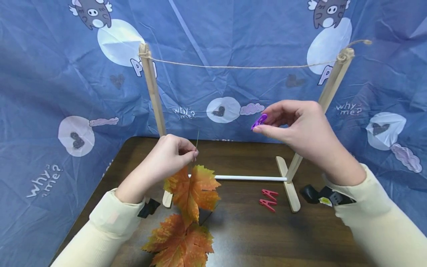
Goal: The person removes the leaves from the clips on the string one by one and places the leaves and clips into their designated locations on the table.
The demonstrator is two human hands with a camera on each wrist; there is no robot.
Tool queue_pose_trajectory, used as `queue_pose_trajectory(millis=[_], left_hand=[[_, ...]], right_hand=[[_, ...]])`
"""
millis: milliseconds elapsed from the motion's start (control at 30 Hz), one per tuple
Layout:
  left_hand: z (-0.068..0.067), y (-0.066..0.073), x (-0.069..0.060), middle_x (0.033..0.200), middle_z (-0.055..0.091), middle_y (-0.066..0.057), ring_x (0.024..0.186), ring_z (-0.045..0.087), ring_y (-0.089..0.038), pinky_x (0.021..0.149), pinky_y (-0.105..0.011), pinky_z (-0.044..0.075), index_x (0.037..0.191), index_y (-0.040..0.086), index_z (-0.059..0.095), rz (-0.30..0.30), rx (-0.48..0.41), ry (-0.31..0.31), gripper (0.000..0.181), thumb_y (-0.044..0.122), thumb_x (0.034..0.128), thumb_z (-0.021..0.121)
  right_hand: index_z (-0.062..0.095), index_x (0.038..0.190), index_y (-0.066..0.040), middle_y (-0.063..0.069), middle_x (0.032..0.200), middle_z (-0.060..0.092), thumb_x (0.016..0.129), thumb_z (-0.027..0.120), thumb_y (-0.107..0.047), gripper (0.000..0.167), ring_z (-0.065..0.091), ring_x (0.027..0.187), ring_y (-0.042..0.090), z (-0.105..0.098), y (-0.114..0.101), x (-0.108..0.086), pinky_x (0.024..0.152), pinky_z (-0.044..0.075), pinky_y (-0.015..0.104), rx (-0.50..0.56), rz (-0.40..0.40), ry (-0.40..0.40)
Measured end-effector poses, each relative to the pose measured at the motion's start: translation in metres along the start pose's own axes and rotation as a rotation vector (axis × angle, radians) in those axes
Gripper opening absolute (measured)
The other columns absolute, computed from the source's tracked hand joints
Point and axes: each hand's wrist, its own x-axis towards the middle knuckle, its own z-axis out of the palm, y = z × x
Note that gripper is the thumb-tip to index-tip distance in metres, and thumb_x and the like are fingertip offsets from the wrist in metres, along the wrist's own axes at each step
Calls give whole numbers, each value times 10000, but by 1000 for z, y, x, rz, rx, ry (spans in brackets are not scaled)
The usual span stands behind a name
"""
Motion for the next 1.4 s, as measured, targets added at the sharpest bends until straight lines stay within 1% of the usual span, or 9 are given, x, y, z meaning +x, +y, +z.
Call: queue_pose_trajectory(millis=[200,633,933,967,1067,1133,1200,1300,1400], left_hand=[[5,-3,-4,716,688,38,629,543,-117,559,-295,433,836,66,778,-4,0,-24,122,13,896,686],[17,-10,-14,690,663,87,626,535,-91,577,-291,446,822,74,776,-11,13,-61,126,23,890,683],[24,-17,-20,722,682,98,660,547,-93,636,-318,464,814,88,775,-13,41,-115,129,24,884,687],[25,-17,-21,718,681,103,671,553,-91,665,-335,472,808,90,772,-2,45,-116,129,23,882,690],[29,-19,-22,686,665,118,662,565,-69,948,-425,456,788,92,764,36,49,-121,133,21,877,694],[33,-20,-23,671,653,122,646,556,-54,979,-460,428,784,89,758,51,45,-132,135,14,875,692],[37,-20,-24,665,641,116,615,536,-43,948,-429,454,782,77,751,51,22,-159,140,3,880,684],[43,-21,-26,675,627,101,605,503,-44,647,-312,468,769,73,736,36,-2,-201,153,-7,882,673],[49,-22,-29,675,613,99,591,489,-44,575,-266,445,750,80,728,28,-9,-234,169,-9,881,668]], right_hand=[[798,1059,-143,-18,851,738,798,902,-210,288,690,759,158,4,19,-14,646,521,222,-4,42,-36],[773,958,-77,-7,817,724,792,907,-191,242,674,705,157,18,57,-38,607,527,226,-65,117,-143],[772,976,-46,-23,782,700,797,890,-133,232,648,690,152,36,84,-58,603,524,249,-79,178,-194],[771,982,-46,-26,785,699,803,884,-130,228,646,692,150,39,87,-60,605,525,252,-84,180,-198],[772,992,-49,-34,791,696,815,872,-124,217,643,699,142,47,94,-67,614,528,262,-79,196,-217],[770,989,-43,-34,796,693,815,865,-107,209,647,704,140,53,98,-71,620,537,273,-67,209,-237],[767,982,-35,-33,787,687,813,864,-107,208,644,707,136,57,101,-75,624,536,270,-55,228,-259],[758,961,-13,-36,767,682,796,872,-98,218,644,696,130,62,108,-82,621,537,268,-48,248,-294],[747,922,-13,-47,740,673,774,879,-86,211,635,679,118,67,114,-90,610,532,266,-55,260,-326]])
